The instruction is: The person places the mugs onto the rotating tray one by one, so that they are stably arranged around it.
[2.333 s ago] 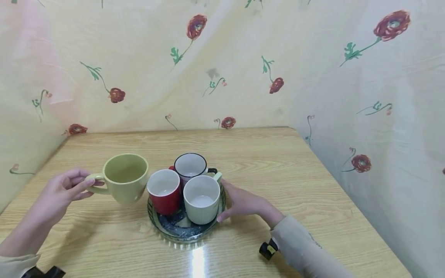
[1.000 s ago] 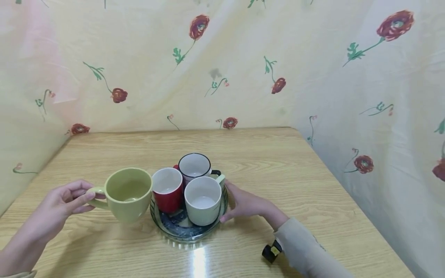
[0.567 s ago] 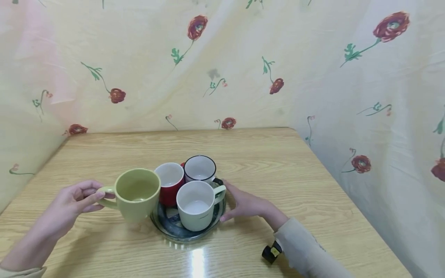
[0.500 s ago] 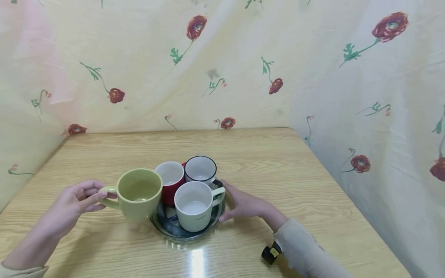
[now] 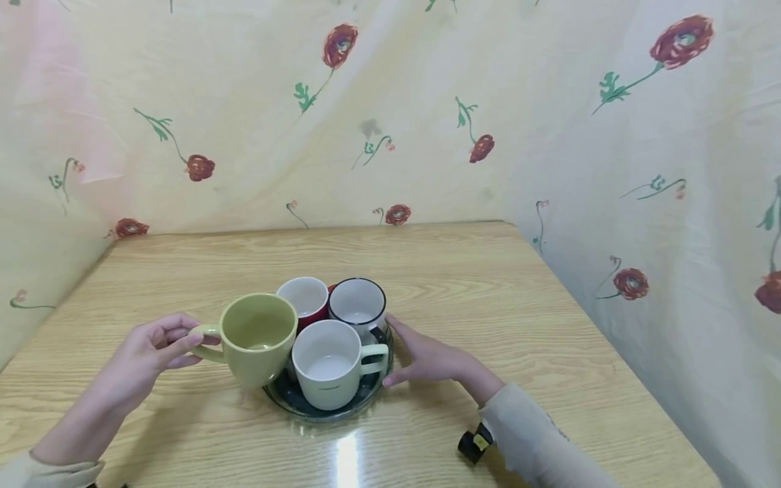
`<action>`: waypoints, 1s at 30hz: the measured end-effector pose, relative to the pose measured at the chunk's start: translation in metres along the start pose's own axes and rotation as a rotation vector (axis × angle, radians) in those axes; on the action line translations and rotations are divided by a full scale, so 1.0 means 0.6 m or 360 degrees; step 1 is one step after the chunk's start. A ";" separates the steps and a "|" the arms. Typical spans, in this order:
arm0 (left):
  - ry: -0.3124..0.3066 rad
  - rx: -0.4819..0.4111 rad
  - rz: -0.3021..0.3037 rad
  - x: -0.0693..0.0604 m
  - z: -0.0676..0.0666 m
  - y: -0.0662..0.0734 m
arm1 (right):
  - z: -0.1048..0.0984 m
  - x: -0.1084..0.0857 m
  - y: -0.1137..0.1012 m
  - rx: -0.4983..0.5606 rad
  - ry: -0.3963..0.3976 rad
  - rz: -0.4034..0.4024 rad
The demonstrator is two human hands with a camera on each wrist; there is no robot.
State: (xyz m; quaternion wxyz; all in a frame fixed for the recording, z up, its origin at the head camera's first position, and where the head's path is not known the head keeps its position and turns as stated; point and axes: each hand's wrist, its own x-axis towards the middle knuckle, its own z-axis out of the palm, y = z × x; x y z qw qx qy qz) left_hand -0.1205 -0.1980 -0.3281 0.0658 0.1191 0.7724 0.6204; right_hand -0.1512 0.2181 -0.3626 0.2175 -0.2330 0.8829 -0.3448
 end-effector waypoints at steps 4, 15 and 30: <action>0.0008 -0.0033 0.0006 0.000 0.001 -0.004 | 0.001 0.001 -0.001 -0.0006 0.0006 0.0010; -0.0038 -0.0183 0.0038 0.002 0.001 -0.021 | 0.002 0.000 -0.003 0.0013 0.0008 0.0043; -0.0087 -0.0226 0.0000 0.020 0.017 -0.026 | 0.003 0.003 0.000 0.0060 0.0006 0.0010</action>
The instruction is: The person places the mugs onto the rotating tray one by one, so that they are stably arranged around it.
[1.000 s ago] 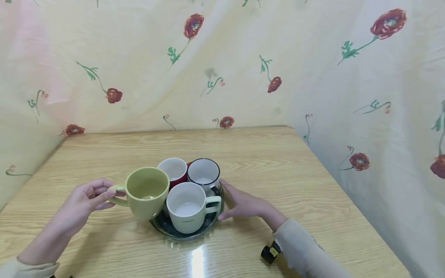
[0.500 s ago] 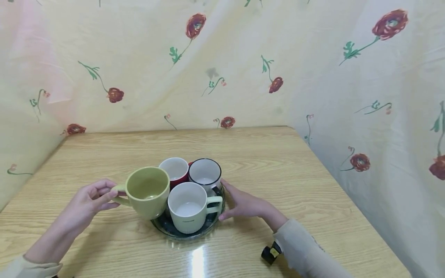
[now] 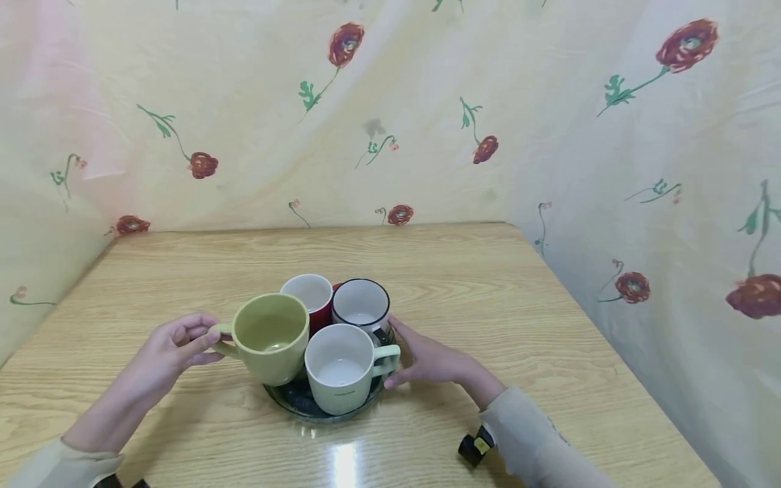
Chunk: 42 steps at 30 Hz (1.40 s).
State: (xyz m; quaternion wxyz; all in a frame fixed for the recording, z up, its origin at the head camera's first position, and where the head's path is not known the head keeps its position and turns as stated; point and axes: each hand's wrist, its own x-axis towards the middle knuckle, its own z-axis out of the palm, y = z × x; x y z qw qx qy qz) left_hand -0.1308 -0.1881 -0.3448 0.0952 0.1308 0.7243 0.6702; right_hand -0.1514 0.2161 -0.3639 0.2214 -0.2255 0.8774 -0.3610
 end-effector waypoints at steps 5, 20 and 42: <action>-0.0036 -0.0019 0.0025 0.007 0.002 -0.002 | -0.001 -0.003 -0.002 -0.0011 0.0018 0.0026; -0.0155 -0.0127 0.0061 0.017 -0.004 -0.024 | -0.001 -0.001 -0.002 -0.0003 -0.0013 0.0034; -0.0474 -0.0057 0.0116 0.052 -0.033 -0.035 | -0.001 0.002 0.003 -0.0012 -0.0017 0.0050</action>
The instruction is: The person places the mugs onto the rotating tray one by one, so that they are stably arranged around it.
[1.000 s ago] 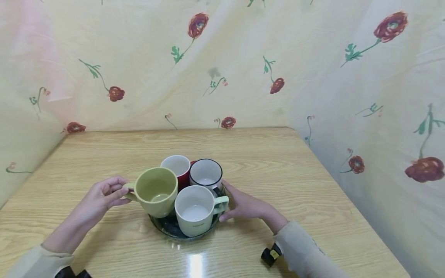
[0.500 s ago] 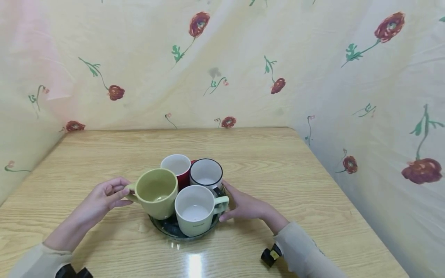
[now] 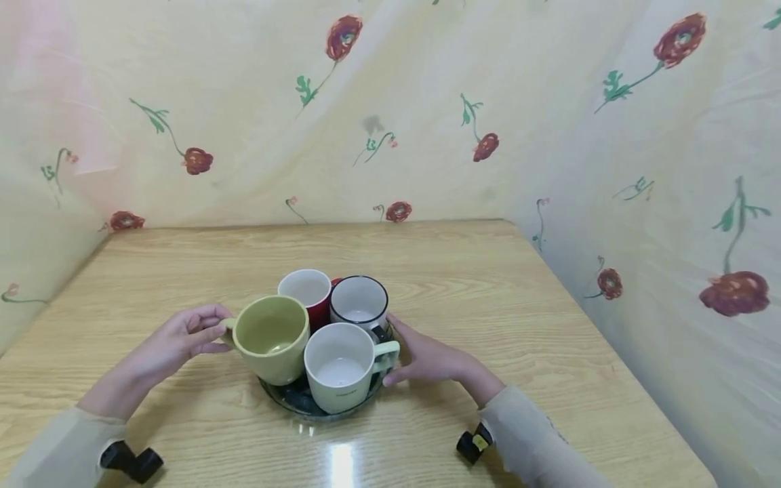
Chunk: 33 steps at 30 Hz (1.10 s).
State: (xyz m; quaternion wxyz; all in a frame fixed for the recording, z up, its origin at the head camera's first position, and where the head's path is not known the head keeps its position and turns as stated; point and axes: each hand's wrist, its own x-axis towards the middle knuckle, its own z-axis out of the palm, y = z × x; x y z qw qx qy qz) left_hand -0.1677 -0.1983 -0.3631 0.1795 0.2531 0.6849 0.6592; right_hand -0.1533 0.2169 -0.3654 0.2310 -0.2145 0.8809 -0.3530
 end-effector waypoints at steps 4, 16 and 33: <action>-0.0128 0.0022 0.0062 0.015 -0.015 -0.005 | -0.003 0.001 0.000 0.0013 -0.0001 -0.0009; -0.0369 0.0183 0.0026 0.057 -0.035 -0.005 | -0.005 -0.001 -0.001 0.0004 -0.0011 -0.0030; -0.0495 0.0121 -0.0069 0.101 -0.045 -0.026 | -0.011 0.000 -0.004 -0.0008 -0.0021 -0.0042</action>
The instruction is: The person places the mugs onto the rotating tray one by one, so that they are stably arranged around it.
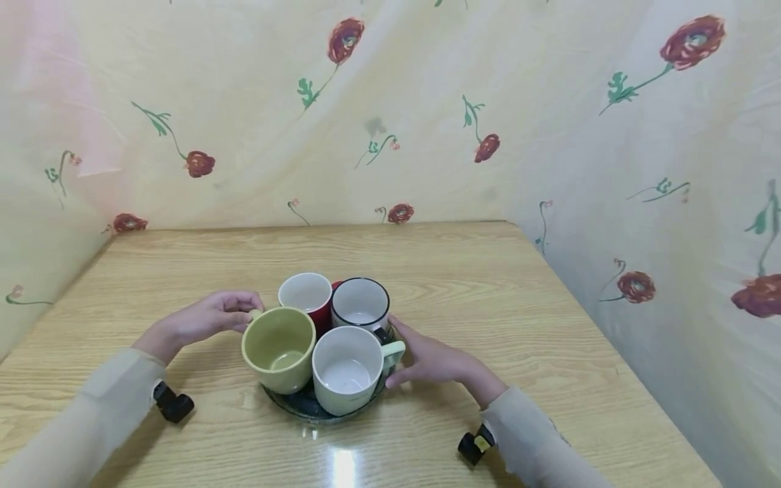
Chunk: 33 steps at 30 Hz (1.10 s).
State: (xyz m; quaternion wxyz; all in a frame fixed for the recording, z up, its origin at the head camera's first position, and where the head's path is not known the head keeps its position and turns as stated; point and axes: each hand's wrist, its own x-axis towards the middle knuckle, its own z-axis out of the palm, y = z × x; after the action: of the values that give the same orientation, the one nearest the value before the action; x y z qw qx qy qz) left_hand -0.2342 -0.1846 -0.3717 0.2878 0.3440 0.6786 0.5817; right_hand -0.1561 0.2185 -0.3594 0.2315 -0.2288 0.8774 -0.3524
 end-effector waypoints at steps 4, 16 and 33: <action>0.0128 -0.0014 -0.0082 0.004 0.000 -0.003 | -0.001 0.000 -0.001 -0.0001 -0.0008 0.0008; 0.0349 0.0149 -0.0044 0.013 0.001 0.002 | -0.001 0.000 0.003 -0.0008 -0.0004 0.0022; 0.0393 0.0219 -0.0095 0.038 -0.003 0.007 | -0.003 0.009 0.003 0.0021 -0.0039 0.0004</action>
State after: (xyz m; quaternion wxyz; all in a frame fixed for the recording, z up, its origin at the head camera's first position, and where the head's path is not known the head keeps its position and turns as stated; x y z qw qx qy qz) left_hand -0.2487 -0.1668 -0.3673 0.1950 0.2686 0.7570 0.5629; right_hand -0.1618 0.2177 -0.3605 0.2441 -0.2306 0.8725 -0.3549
